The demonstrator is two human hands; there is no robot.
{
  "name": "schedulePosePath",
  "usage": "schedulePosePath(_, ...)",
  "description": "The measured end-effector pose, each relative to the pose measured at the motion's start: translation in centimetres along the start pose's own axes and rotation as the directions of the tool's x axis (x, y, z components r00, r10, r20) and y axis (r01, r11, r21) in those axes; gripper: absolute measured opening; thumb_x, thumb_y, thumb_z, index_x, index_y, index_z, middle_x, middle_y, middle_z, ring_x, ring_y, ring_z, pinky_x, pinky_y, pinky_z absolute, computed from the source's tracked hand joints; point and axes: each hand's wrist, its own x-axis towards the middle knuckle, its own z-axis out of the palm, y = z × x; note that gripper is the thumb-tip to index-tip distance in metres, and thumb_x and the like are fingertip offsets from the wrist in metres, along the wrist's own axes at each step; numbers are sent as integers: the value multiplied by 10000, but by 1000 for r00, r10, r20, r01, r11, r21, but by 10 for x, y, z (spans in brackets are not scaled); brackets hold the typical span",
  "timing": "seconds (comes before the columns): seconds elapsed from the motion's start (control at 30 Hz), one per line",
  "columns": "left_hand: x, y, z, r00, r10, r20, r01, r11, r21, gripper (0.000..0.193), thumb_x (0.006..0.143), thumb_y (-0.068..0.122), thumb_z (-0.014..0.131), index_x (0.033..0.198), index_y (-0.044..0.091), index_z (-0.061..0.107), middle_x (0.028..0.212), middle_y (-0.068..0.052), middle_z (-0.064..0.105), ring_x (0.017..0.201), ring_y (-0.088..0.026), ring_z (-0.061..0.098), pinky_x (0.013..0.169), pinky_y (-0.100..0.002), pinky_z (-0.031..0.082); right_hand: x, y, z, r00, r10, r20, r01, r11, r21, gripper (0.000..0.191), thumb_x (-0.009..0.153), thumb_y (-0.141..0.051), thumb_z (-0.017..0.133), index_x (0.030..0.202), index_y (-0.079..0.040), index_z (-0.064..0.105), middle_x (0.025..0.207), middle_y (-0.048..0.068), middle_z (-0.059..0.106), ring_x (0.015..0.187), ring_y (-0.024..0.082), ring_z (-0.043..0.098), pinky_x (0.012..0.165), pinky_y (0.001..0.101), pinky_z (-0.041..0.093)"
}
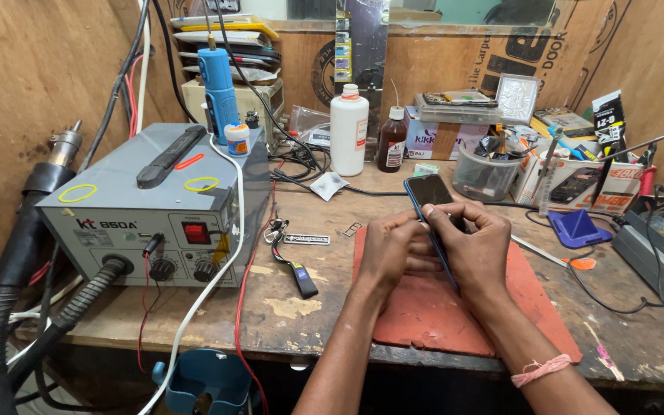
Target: The person disassembles a smartphone by prying open the back cover and then uses a screwdriver to remove screws from the internal components. The back cover is set aside, and the internal circuit board is exposed.
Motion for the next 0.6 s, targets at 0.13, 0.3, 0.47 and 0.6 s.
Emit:
schedulePosePath(0.13,-2,4,2,999,30,-28,-31,999,-14,537,921,238,421,1297,-85,628,1127,-257,714,842,-327,764,651,-390,671,-2,-5,-1,1000,14,18,-15,998,53,143,880,-149,797,855,-8,795,803,-12,696,657,33,566,571,216,459)
schedulePosePath(0.3,-3,8,1,997,36,-65,-40,998,-57,555,966,278,402,1215,-161,635,1116,-292,724,829,-335,760,649,-387,660,-1,-5,0,999,-6,38,4,999,39,118,878,-133,790,867,-16,797,785,-6,724,665,32,587,582,212,469)
schedulePosePath(0.47,-7,14,3,991,35,-133,-40,999,-32,510,958,258,385,1248,-97,608,1081,-306,726,768,-319,751,617,-388,653,-2,-5,1,995,-73,61,72,997,12,116,873,-119,794,869,-3,798,804,-7,717,677,30,594,589,223,486)
schedulePosePath(0.6,-9,16,5,989,93,-112,-100,993,-59,489,938,202,374,1285,-20,636,1038,-262,739,725,-294,747,592,-366,644,-2,-4,2,997,-41,58,43,998,-35,120,877,-119,788,885,0,800,806,15,726,674,54,611,595,241,495)
